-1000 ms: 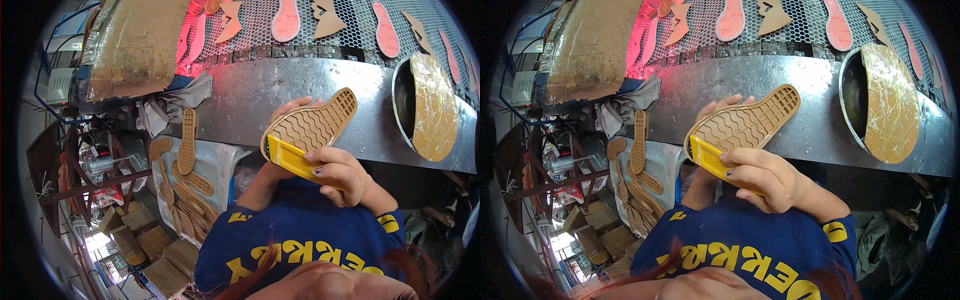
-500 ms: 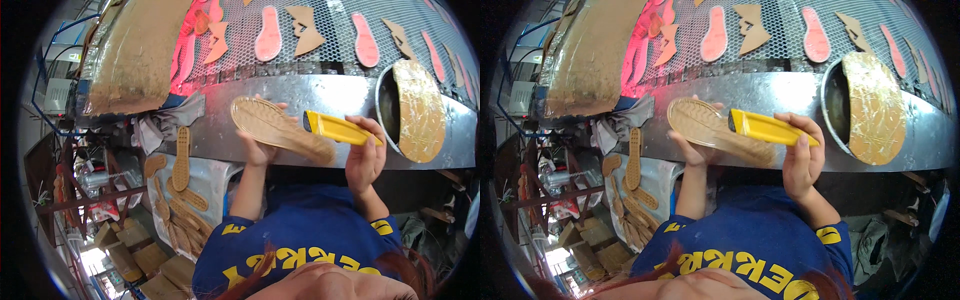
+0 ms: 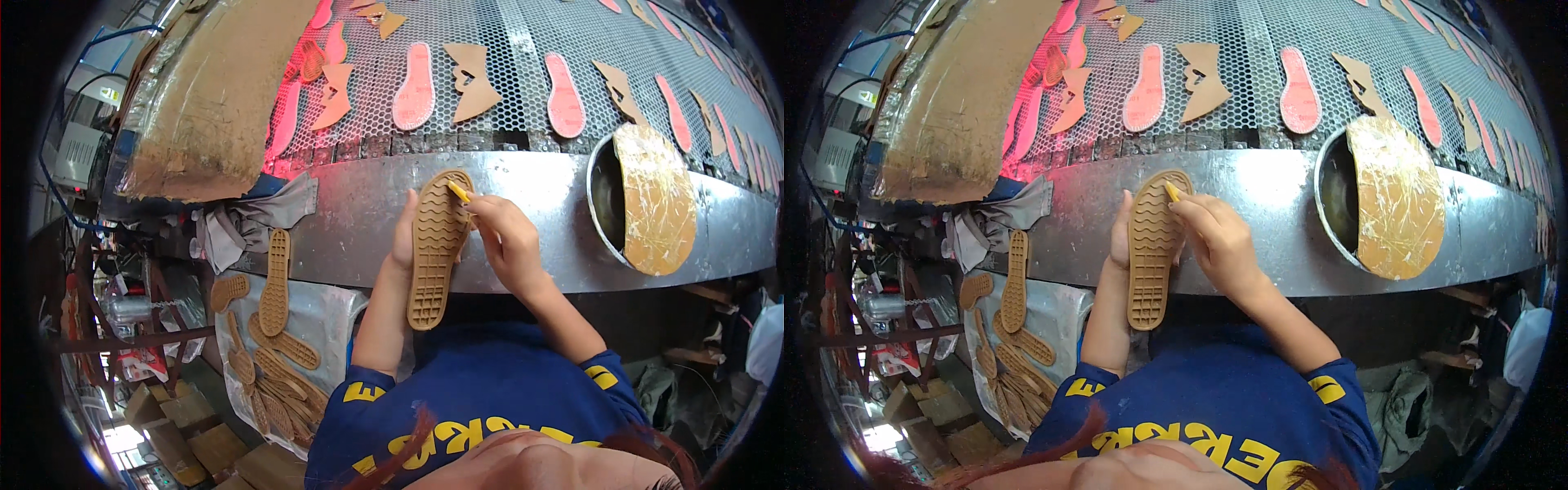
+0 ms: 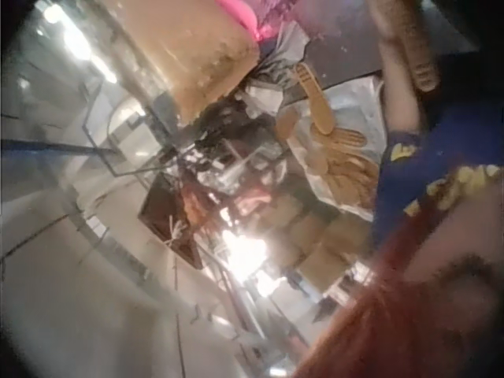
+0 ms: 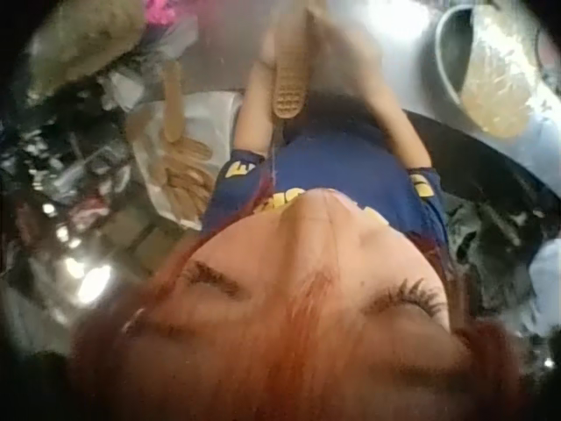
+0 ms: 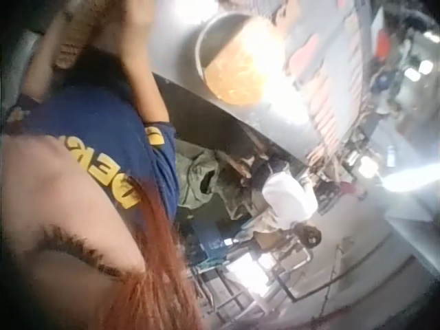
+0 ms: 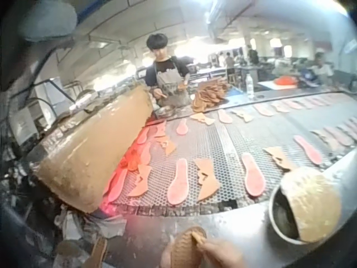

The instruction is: The person repeatedly scrapes the textured surface of shoe soles using a yellow plastic scraper. They pick up each sole from a nearby pile, scrape the entire bottom surface, and place the finished sole onto a conveyor belt. The process is repeated for multiple soles throughout the clip.

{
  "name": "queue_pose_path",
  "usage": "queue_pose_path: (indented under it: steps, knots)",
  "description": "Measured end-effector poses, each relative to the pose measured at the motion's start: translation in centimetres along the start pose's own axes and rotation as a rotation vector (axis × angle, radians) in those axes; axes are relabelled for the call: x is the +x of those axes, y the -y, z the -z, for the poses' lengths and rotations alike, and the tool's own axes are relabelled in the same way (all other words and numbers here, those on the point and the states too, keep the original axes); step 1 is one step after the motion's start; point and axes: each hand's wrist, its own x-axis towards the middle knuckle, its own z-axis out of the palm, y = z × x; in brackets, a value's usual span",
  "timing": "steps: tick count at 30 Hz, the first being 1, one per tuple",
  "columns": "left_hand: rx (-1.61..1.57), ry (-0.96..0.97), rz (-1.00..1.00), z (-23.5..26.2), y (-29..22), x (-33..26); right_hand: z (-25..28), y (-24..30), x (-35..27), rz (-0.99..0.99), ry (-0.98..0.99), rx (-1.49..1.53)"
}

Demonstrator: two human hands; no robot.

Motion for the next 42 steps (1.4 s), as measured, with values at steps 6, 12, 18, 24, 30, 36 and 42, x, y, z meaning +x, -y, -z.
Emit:
queue_pose_path:
  steps: [6,12,18,24,30,36,42]
  knots:
    - [-0.094,-0.056,0.041,0.0,-0.3,0.4,-1.1,2.6,-2.0,-0.117,0.126,0.076]
    - [-0.194,0.053,0.073,1.4,-0.1,0.4,-0.2,-0.7,0.0,-0.358,0.090,0.255]
    - [-0.274,0.033,-0.042,2.7,1.0,0.4,-1.5,3.1,-1.1,-0.030,0.178,0.072]
    - [-0.172,-0.087,0.075,0.8,-0.5,0.0,-1.4,0.6,0.1,-0.422,0.135,0.310]
    - [-0.169,0.038,0.091,1.7,-0.3,0.0,-2.4,-0.3,-0.1,-0.380,0.004,0.301]
    - [-0.201,-0.002,0.076,1.8,-0.1,-0.4,-2.4,-0.8,-1.1,-0.449,-0.115,0.166]
    - [-0.266,-0.136,-0.013,1.4,0.5,-0.2,-2.4,3.7,-3.4,-0.202,0.077,0.027]
